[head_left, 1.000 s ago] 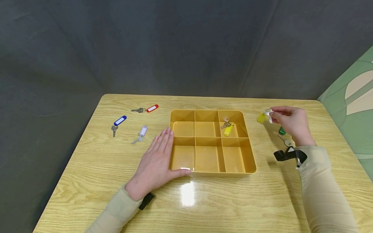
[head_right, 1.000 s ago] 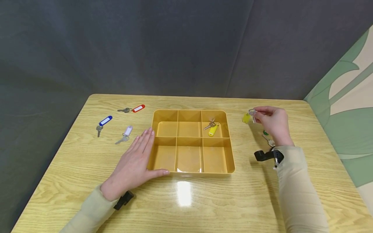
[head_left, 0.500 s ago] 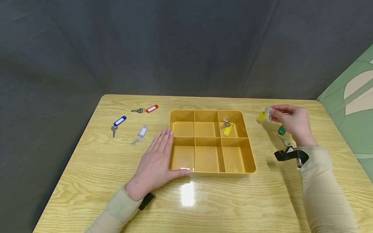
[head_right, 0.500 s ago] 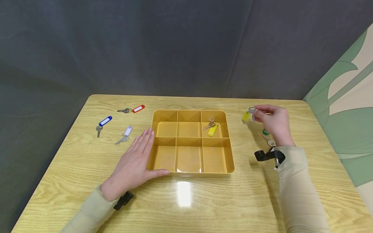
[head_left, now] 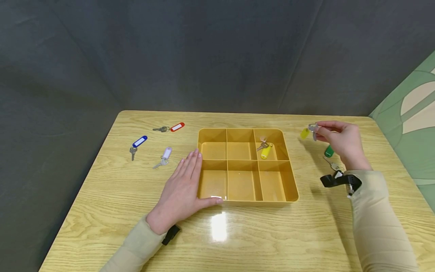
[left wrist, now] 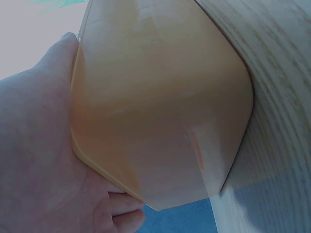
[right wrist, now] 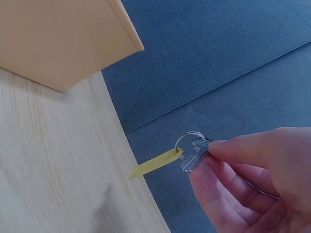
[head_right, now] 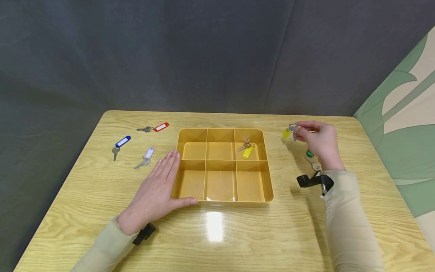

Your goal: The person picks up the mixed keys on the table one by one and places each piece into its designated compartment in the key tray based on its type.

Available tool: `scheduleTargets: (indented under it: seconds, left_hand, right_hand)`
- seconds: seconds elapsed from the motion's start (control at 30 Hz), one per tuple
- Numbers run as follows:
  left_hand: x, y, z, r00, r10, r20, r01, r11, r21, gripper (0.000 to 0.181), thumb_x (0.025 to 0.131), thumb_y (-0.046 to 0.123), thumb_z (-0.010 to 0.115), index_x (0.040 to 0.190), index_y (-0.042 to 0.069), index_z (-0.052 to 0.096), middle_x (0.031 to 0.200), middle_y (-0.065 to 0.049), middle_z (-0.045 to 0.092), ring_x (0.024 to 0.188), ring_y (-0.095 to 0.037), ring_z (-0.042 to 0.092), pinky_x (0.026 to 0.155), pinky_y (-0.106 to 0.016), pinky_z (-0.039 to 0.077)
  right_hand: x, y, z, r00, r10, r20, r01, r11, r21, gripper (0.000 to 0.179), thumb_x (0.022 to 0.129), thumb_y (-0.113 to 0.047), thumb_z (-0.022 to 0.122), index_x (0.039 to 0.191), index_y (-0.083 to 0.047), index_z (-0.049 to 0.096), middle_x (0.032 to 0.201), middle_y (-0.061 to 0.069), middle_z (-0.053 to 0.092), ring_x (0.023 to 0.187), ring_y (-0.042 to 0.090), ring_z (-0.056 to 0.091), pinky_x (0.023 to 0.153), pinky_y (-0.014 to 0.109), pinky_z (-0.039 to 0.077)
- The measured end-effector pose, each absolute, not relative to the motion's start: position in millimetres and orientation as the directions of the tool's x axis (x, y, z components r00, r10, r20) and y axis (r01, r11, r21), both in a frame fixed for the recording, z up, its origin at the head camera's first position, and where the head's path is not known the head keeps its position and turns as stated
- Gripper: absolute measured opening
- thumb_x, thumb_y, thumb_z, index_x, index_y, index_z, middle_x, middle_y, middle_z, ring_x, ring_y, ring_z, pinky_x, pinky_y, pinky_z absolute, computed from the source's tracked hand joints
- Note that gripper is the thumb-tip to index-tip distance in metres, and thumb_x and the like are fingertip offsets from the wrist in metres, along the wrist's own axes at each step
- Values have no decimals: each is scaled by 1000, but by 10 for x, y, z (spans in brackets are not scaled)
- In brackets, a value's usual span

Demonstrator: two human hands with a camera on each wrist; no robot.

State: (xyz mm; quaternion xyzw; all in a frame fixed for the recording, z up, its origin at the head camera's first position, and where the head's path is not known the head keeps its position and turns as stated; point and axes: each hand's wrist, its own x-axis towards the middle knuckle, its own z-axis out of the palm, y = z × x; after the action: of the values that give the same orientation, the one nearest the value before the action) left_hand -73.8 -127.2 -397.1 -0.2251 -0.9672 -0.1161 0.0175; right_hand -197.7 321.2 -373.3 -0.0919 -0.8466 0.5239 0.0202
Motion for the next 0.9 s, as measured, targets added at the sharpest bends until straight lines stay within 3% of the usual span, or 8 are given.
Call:
scheduleTargets:
  seconds: [0.13,0.43,0.67,0.9]
  left_hand:
    - [-739,-1272,-3972,-900,428,79,434,873,221,130,80,91,44,161,-2,5,168,-15,-4,154,-28,2,124,-39,4]
    - [-749,-1274,-3979,-897,434,87,443,871,211,129,80,92,39,161,-3,6,168,-20,6,154,-29,4,124,-38,5]
    - [-757,-1273,-3975,-894,438,98,449,869,210,129,80,93,38,160,-5,9,168,-20,7,154,-32,10,124,-39,7]
    - [-747,-1281,-3973,-896,436,86,444,869,218,129,81,93,38,161,-3,6,168,-19,5,154,-28,4,124,-38,5]
  right_hand:
    - [-1974,3200,-3718,-982,178,-67,137,421,-897,47,100,-26,67,132,7,61,95,-16,68,82,3,71,75,19,58]
    - [-1967,3184,-3672,-984,166,-70,123,334,-934,41,98,-21,70,127,7,64,96,-11,71,81,7,71,73,20,59]
    - [-1966,3167,-3642,-982,171,-85,144,373,-917,47,99,-27,69,132,6,61,100,-12,69,84,7,71,76,19,58]
    - [-1952,3159,-3616,-985,159,-67,116,322,-940,43,97,-25,71,128,4,65,99,-10,71,82,7,72,75,20,59]
